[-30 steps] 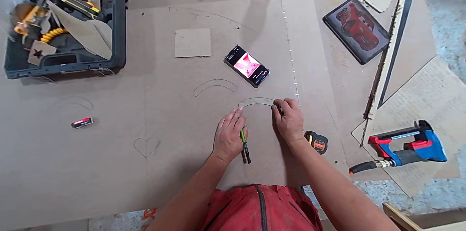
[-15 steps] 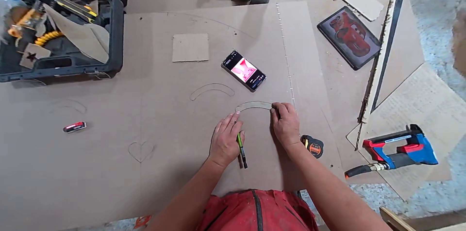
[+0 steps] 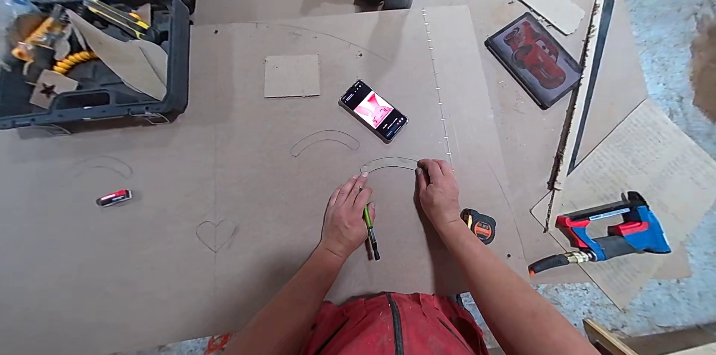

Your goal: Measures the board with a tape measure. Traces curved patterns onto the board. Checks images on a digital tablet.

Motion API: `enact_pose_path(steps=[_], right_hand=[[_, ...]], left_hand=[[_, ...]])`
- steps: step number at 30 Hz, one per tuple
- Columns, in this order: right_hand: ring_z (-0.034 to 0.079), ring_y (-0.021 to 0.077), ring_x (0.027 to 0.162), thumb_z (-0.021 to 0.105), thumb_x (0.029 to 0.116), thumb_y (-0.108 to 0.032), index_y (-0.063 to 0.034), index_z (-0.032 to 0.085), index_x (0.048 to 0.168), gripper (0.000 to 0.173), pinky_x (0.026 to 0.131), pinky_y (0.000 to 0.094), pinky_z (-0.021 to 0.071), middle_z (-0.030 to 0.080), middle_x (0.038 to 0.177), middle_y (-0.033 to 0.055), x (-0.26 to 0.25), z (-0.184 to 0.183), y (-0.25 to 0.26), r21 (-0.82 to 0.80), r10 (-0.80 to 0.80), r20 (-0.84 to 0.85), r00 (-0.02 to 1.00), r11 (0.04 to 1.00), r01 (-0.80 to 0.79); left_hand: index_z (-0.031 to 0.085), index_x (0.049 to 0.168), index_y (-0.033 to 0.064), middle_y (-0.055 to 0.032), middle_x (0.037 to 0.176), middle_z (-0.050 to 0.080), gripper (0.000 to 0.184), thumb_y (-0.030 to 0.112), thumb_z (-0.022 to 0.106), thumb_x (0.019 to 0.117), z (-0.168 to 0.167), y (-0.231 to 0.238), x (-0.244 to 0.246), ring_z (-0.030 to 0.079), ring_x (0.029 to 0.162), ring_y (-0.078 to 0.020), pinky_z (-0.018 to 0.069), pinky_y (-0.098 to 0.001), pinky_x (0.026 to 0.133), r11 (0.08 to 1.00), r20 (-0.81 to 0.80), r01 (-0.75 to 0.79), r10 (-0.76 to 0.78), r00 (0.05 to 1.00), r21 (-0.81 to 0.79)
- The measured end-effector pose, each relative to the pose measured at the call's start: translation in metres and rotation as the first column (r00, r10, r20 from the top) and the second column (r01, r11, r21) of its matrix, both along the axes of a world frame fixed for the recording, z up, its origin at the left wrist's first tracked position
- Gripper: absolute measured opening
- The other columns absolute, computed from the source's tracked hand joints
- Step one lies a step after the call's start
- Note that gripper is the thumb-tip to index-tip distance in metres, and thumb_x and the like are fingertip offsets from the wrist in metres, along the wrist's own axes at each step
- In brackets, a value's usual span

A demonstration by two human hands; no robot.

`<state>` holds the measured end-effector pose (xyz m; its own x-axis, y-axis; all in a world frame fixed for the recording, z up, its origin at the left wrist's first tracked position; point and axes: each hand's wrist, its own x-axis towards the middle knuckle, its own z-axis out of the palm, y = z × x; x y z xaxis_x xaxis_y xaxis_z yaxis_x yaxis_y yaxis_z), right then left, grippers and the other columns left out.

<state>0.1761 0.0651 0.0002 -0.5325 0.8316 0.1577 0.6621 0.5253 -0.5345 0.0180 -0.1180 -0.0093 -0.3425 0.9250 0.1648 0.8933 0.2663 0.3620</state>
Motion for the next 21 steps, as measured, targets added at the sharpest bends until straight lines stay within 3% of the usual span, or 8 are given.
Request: enact_pose_path(steps=[21], right_hand=[[0.067, 0.0227, 0.110, 0.059, 0.1036, -0.026, -0.0148, 0.073, 0.114, 0.020, 0.093, 0.0410, 0.0561, 0.070, 0.113, 0.0067, 0.0004, 0.0014, 0.0004, -0.005, -0.006, 0.019, 1.000, 1.000, 0.006]], left_hand=[[0.070, 0.125, 0.0112, -0.0024, 0.156, 0.051, 0.040, 0.036, 0.046, 0.1046, 0.0022, 0.0009, 0.0006, 0.044, 0.147, -0.0240, 0.0384, -0.0474, 0.118, 1.000, 0.006, 0.001, -0.001, 1.000, -0.008]])
